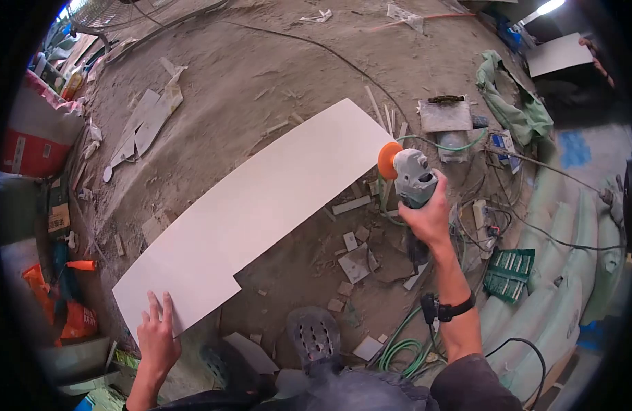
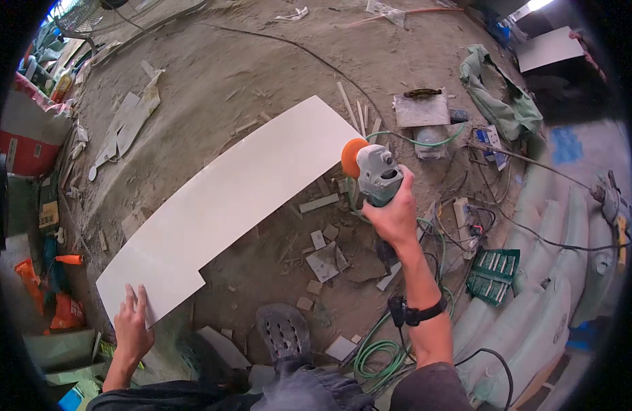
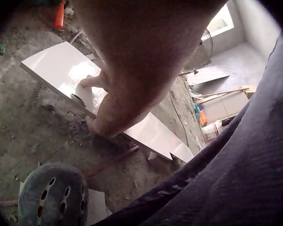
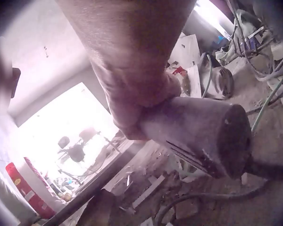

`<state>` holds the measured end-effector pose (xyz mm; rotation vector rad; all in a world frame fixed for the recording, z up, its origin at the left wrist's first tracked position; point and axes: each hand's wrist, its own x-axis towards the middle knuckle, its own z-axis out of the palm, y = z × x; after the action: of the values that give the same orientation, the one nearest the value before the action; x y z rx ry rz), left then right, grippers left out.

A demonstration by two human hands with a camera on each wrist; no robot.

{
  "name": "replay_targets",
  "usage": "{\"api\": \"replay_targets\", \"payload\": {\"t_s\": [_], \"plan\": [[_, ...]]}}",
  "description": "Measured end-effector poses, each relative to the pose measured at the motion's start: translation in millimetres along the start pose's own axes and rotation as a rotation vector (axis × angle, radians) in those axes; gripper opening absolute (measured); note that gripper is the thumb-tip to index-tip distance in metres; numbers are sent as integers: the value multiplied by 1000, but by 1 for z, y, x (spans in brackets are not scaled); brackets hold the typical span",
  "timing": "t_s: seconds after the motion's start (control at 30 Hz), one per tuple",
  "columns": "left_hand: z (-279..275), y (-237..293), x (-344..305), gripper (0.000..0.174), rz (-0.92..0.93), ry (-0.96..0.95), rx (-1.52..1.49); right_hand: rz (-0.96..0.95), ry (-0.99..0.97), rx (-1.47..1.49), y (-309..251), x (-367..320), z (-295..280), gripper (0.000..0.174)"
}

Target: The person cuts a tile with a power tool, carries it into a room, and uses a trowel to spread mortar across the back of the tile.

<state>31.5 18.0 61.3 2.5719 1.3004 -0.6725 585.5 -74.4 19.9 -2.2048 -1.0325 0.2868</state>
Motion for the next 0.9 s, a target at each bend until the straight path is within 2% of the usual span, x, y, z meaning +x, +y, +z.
{"api": "replay_targets", "payload": {"t_s": [0.23,0.43,0.53,0.6,0.67,0.73,0.9], "plan": [[-2,0,1,95,-1,-15,-14,3,38,31,24,22,-8,79],[0,0,0,97,-3,2,-10,89,36,-39,45,29,-19,79],[-8,-3,-3,100,-13,-9,-32,79,117,24,61,28,-24,78],[-13,-3,-3,101,-7,-48,-44,218,120,91,52,18,-33,78],[-14,-7,-4,101,4,-33,-54,232,104,181,43,10,-37,80],[-20,-11,-4,102,12,-20,-63,117,107,102,38,4,-36,82],[-55,-24,-1,98,45,-63,-101,-55,73,119,2,-1,-23,82]]}}
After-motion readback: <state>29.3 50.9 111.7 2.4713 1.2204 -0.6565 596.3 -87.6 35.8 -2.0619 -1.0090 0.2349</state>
